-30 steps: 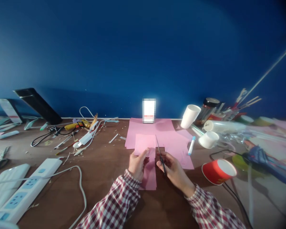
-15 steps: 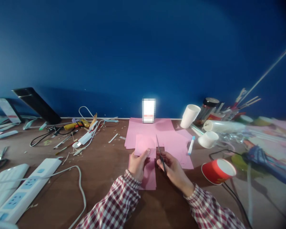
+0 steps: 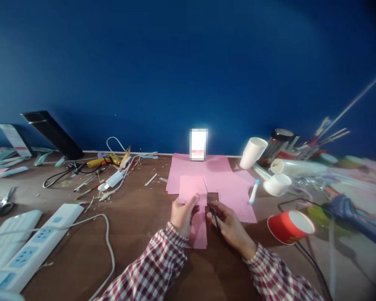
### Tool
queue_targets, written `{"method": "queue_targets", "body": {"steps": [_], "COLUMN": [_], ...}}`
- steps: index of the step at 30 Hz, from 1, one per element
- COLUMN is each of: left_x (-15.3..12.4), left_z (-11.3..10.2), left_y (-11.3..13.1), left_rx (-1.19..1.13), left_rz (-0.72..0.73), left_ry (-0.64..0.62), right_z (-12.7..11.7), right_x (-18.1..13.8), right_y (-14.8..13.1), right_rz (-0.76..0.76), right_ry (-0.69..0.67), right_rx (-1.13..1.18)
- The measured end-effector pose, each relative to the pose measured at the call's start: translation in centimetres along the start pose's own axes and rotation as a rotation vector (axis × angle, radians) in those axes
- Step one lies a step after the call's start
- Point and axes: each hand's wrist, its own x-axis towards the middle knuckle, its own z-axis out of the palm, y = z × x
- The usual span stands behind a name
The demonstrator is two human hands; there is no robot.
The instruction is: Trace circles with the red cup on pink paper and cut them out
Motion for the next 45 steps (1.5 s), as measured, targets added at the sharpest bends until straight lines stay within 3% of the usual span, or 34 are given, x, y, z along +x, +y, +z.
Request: {"method": "queue_targets", "body": {"steps": [34,45], "left_x": [-0.08,-0.13], "left_z": [0.04,0.02], "left_y": [0.00,0.07], "left_rx": [-0.003,0.043], "left_rz": [-0.006,-0.034], "left_ry": [0.005,0.066], "right_z": [0.21,0.33], "right_x": [0.01,-0.01], "right_y": [-0.82,-0.78], "right_rz": [-0.010,0.025], "right_ry": [-0.008,0.007], "right_rx": [0.018,0.017]}}
